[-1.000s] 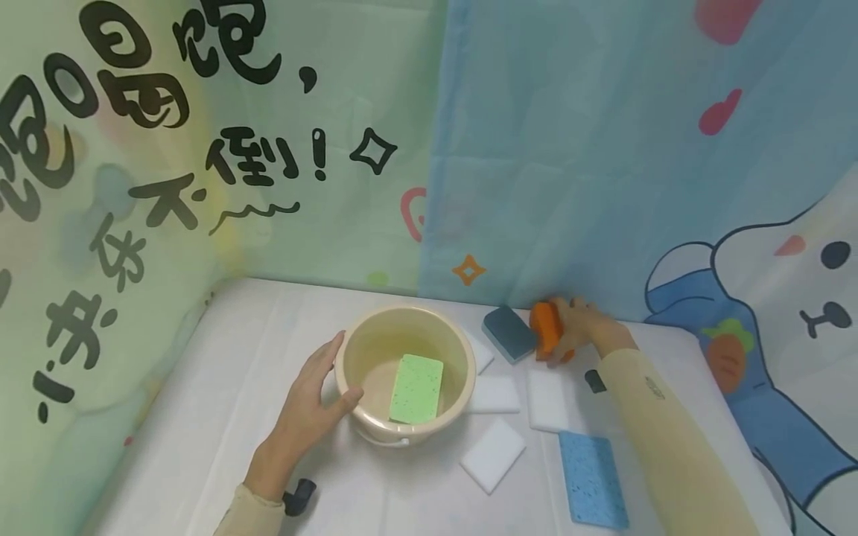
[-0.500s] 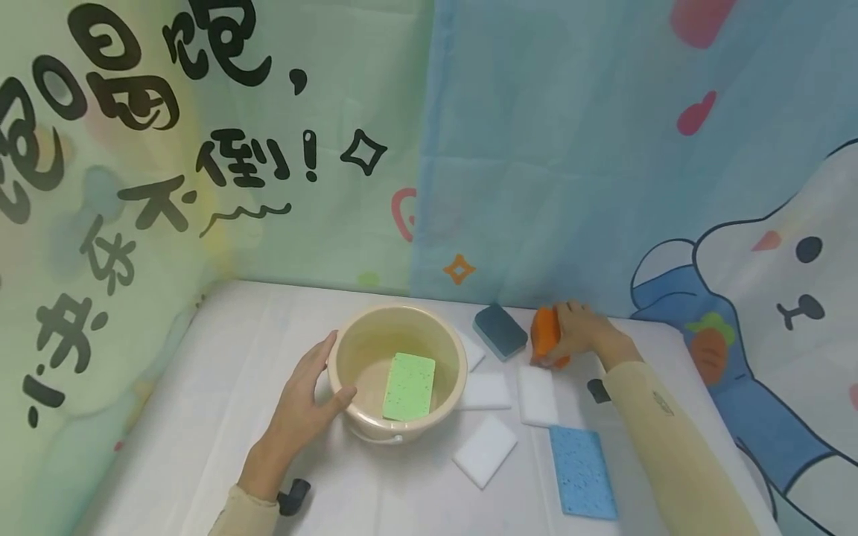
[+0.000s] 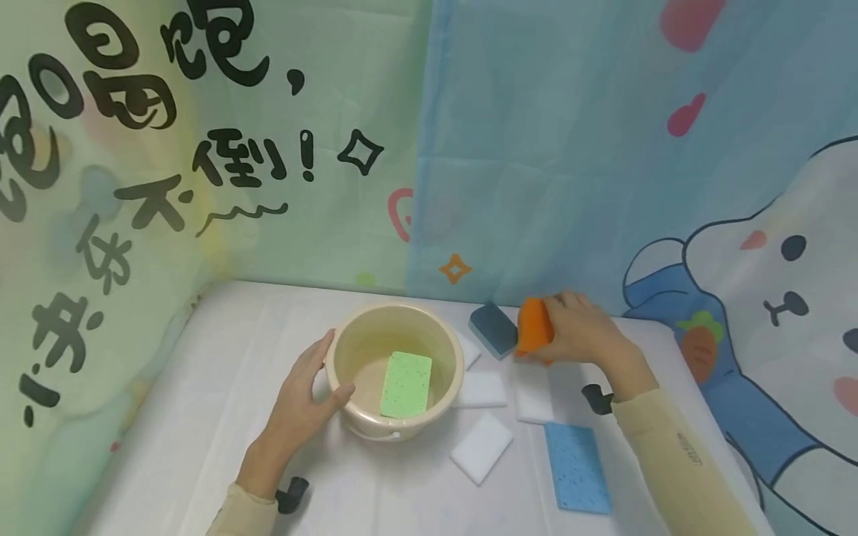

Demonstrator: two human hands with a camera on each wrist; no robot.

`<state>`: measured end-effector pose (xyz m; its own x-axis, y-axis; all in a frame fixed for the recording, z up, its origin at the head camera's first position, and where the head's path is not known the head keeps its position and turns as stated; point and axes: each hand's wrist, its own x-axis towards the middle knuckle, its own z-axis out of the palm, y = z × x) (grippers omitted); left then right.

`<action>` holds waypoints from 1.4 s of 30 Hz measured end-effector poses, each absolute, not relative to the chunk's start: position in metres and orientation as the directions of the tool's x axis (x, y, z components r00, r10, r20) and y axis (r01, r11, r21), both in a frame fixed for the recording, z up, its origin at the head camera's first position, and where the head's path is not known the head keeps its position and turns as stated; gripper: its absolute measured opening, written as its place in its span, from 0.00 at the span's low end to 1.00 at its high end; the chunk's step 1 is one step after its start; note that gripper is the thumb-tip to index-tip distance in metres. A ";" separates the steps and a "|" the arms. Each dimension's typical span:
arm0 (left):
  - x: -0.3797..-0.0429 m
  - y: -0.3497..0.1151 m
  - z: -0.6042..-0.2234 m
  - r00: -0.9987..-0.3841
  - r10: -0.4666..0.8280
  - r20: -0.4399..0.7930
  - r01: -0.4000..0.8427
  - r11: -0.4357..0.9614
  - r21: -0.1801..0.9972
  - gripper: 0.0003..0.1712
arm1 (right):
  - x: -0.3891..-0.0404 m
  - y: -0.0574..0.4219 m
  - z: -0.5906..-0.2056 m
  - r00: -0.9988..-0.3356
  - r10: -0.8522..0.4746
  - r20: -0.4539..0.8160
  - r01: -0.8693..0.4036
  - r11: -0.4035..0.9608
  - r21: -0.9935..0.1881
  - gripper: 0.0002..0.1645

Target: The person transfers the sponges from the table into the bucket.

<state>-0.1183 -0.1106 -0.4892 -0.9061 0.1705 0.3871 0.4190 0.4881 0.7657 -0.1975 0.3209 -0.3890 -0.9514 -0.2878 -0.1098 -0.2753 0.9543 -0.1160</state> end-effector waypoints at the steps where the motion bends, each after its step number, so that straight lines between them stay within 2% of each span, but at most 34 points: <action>1: -0.118 -0.111 -0.489 -0.906 0.171 0.386 0.419 0.486 0.767 0.47 | -0.193 0.317 -0.385 -0.951 -0.291 -0.104 -0.280 0.954 -0.106 0.64; 9: -0.119 -0.111 -0.488 -0.912 0.169 0.374 0.408 0.477 0.778 0.47 | -0.163 0.286 -0.350 -0.943 -0.327 -0.057 -0.324 0.944 -0.055 0.66; 18: -0.119 -0.109 -0.489 -0.907 0.171 0.385 0.418 0.474 0.775 0.47 | -0.142 0.253 -0.329 -0.906 -0.423 -0.003 -0.423 0.905 0.054 0.67; 25: -0.119 -0.110 -0.490 -0.901 0.174 0.397 0.430 0.470 0.770 0.47 | -0.136 0.228 -0.327 -0.896 -0.445 0.017 -0.443 0.895 0.053 0.68; 32: -0.120 -0.110 -0.492 -0.900 0.169 0.401 0.432 0.466 0.772 0.47 | -0.133 0.198 -0.327 -0.853 -0.520 0.045 -0.511 0.850 0.131 0.67; 37: -0.120 -0.109 -0.492 -0.904 0.169 0.394 0.425 0.470 0.774 0.48 | -0.133 0.175 -0.330 -0.842 -0.538 0.035 -0.530 0.838 0.128 0.67; 42: -0.120 -0.109 -0.492 -0.906 0.163 0.391 0.419 0.477 0.773 0.47 | -0.135 0.154 -0.336 -0.822 -0.569 0.005 -0.561 0.811 0.166 0.71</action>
